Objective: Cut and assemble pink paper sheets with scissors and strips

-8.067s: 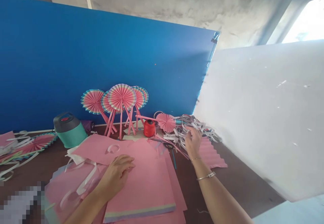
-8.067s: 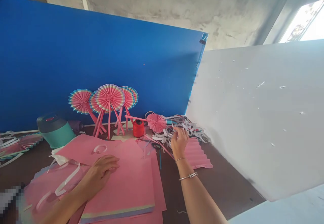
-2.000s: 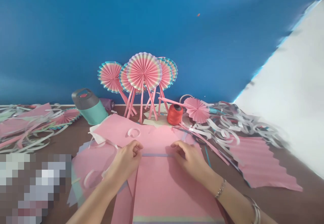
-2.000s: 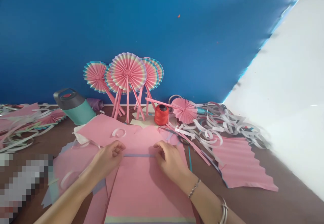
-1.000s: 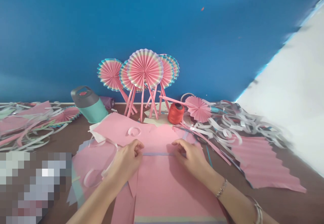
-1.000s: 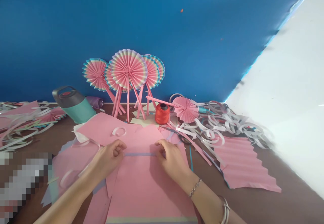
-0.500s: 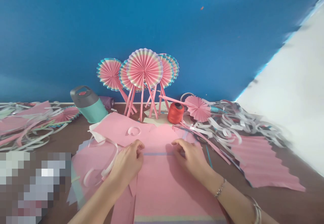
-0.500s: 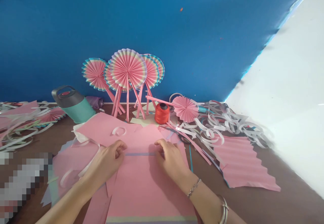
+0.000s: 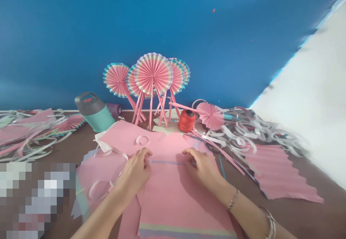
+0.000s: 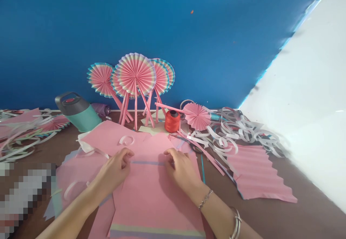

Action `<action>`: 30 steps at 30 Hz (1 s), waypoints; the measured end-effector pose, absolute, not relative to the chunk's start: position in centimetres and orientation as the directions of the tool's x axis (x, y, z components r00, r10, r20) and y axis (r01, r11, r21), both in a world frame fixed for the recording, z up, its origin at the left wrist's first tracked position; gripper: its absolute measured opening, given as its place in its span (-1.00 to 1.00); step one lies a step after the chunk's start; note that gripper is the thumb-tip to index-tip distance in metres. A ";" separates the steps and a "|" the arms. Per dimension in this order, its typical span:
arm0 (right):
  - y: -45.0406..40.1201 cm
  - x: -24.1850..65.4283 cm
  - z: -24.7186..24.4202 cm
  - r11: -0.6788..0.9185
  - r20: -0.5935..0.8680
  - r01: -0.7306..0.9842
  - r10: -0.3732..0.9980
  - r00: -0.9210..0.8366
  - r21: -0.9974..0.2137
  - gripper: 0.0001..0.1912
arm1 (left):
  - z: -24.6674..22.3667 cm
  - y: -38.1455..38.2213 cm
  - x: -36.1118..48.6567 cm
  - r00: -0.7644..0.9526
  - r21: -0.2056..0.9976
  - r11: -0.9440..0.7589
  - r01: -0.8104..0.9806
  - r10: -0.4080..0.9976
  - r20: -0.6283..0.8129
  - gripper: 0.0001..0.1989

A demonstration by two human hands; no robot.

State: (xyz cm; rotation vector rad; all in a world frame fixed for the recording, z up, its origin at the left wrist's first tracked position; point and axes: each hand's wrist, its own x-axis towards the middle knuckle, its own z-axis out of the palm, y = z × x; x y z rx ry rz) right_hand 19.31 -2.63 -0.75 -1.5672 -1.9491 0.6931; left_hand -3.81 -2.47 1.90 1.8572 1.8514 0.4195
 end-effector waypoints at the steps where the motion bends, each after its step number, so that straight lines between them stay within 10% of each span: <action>1: -2.6 19.3 -0.8 0.191 0.088 0.701 0.980 -0.180 -0.687 -0.76 | 1.8 -2.4 -3.9 0.031 0.544 0.033 0.838 0.994 -0.109 -0.64; 9: -2.6 19.1 -0.6 0.158 0.062 0.715 0.985 -0.159 -0.681 -0.78 | 1.9 -2.9 -3.8 -0.018 0.474 -0.035 0.880 0.994 0.108 -0.67; 13: -2.6 19.0 -0.5 0.149 0.072 0.736 0.988 -0.136 -0.660 -0.78 | 2.6 -4.3 -2.6 0.277 0.398 -0.365 0.842 0.925 0.261 -0.70; 21: -2.6 19.3 -0.3 0.214 0.120 0.722 0.976 -0.181 -0.658 -0.78 | 2.9 -6.5 0.3 0.460 0.116 -0.452 0.885 0.886 -0.056 -0.61; 30: -2.8 19.1 -0.3 0.209 0.129 0.730 0.978 -0.165 -0.651 -0.78 | 0.3 -6.5 0.3 0.469 0.012 -0.471 0.882 0.880 0.074 -0.61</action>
